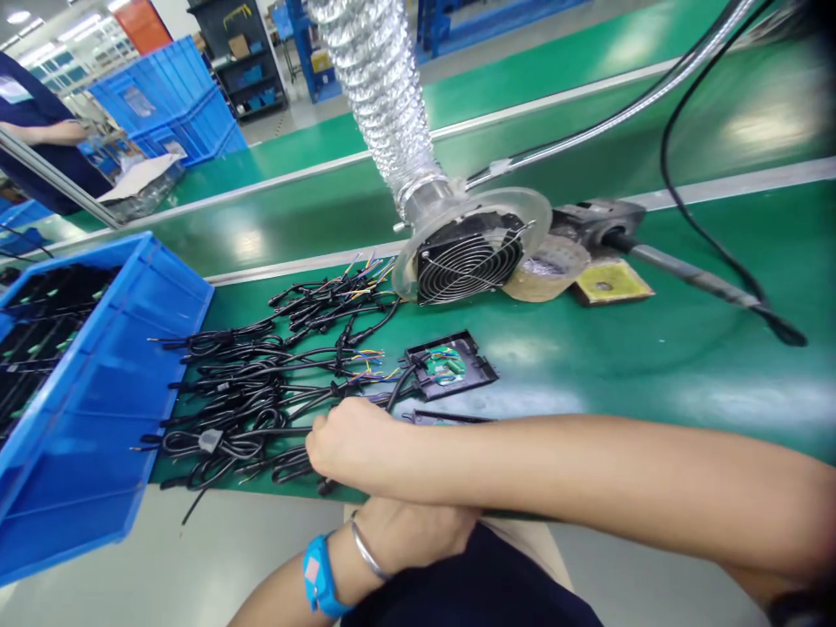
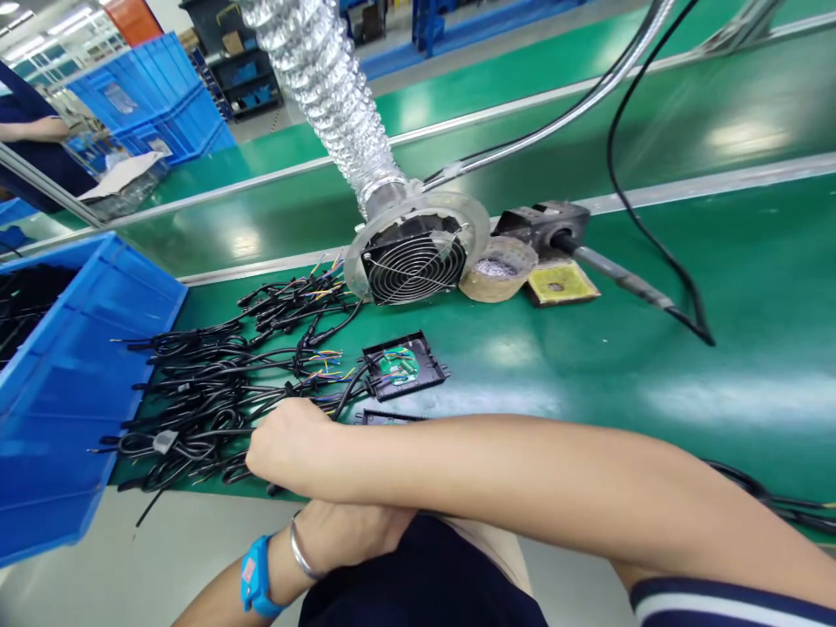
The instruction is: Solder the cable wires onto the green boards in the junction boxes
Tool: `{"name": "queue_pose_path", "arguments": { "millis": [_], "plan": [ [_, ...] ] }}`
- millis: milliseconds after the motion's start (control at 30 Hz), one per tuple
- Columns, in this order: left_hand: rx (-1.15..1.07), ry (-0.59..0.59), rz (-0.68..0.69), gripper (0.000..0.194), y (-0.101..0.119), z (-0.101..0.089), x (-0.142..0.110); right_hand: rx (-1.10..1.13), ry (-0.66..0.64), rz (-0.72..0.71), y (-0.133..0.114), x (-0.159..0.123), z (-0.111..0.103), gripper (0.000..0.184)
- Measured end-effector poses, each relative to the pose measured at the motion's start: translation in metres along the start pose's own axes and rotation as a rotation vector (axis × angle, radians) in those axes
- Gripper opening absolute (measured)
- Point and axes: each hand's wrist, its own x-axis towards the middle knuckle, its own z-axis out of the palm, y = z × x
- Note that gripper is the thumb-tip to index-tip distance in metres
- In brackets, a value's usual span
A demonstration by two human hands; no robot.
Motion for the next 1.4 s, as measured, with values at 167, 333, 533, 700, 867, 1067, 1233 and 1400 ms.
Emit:
{"name": "queue_pose_path", "arguments": {
  "millis": [167, 333, 533, 700, 867, 1067, 1233, 1400],
  "plan": [
    [-0.031, -0.018, -0.041, 0.039, -0.001, -0.004, 0.007, 0.038, 0.024, 0.061, 0.012, -0.013, -0.004, 0.012],
    [-0.046, -0.038, -0.102, 0.042, 0.002, -0.006, 0.008, 0.089, 0.090, 0.103, 0.012, -0.016, -0.008, 0.015],
    [-0.034, -0.048, -0.068, 0.043, -0.002, 0.001, 0.002, 0.146, 0.082, 0.063, -0.010, 0.001, -0.006, 0.009],
    [-0.110, 0.042, -0.095, 0.035, -0.005, 0.011, 0.003, 0.360, 0.527, 0.177, 0.013, -0.045, -0.048, 0.022],
    [-0.352, 0.136, -0.138, 0.035, -0.009, -0.016, 0.018, 0.626, 1.183, 0.442, 0.031, -0.146, -0.052, 0.024],
    [-0.260, 0.128, -0.334, 0.043, -0.039, -0.038, 0.068, 0.679, 1.328, 0.918, 0.026, -0.236, 0.017, 0.045],
    [-0.122, -0.139, -0.303, 0.065, -0.069, -0.020, 0.100, 0.818, 1.134, 1.153, 0.043, -0.293, 0.072, 0.032],
    [-0.160, -0.167, -0.211, 0.063, -0.077, -0.014, 0.094, 0.378, 1.568, 1.586, 0.046, -0.299, 0.089, 0.046]
  ]
}}
